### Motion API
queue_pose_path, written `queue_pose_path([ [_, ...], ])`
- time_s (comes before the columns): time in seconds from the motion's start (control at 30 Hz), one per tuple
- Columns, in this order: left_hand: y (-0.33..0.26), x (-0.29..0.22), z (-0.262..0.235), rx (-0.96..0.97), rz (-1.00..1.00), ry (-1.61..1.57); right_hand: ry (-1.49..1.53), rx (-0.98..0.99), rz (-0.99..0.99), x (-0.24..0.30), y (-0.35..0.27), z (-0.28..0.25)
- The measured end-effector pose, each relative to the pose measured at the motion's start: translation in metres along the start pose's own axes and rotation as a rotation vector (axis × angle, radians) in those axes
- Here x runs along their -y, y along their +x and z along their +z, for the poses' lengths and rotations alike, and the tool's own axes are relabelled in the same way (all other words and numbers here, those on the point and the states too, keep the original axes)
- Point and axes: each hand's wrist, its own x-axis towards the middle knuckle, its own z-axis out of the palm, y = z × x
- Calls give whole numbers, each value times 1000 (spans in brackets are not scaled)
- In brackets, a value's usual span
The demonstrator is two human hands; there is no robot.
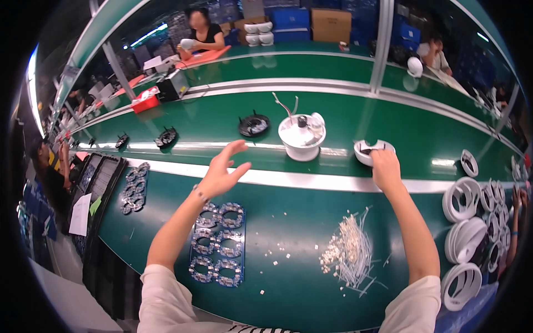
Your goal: Assembling electronic components and circuit boards into plastic circular housings on a production line.
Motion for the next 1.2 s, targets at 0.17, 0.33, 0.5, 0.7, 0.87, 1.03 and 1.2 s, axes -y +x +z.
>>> queue_pose_path([
  [0.17, 88, 82, -1, -104, -108, 350, 115, -8, -25, 8, -14, -3],
  [0.33, 164, 127, 49, -131, -339, 385, 317, 25, 284, 18, -37, -80],
  [0.5, 185, 188, 41, -172, -483, 340, 276, 33, 401, 30, -68, -149],
  [0.7, 187, 190, 55, -2, -674, -474, -229, -208, 732, 17, -158, -216],
  [0.87, 146, 189, 26, 207, -489, -704, -461, -307, 987, 1, -221, -223],
  [1.03, 78, 156, -33, 220, -408, -739, -459, -383, 1290, 14, -211, -235],
  [1.2, 36, 166, -62, 161, -372, -792, -650, -438, 1095, -9, -234, -233],
])
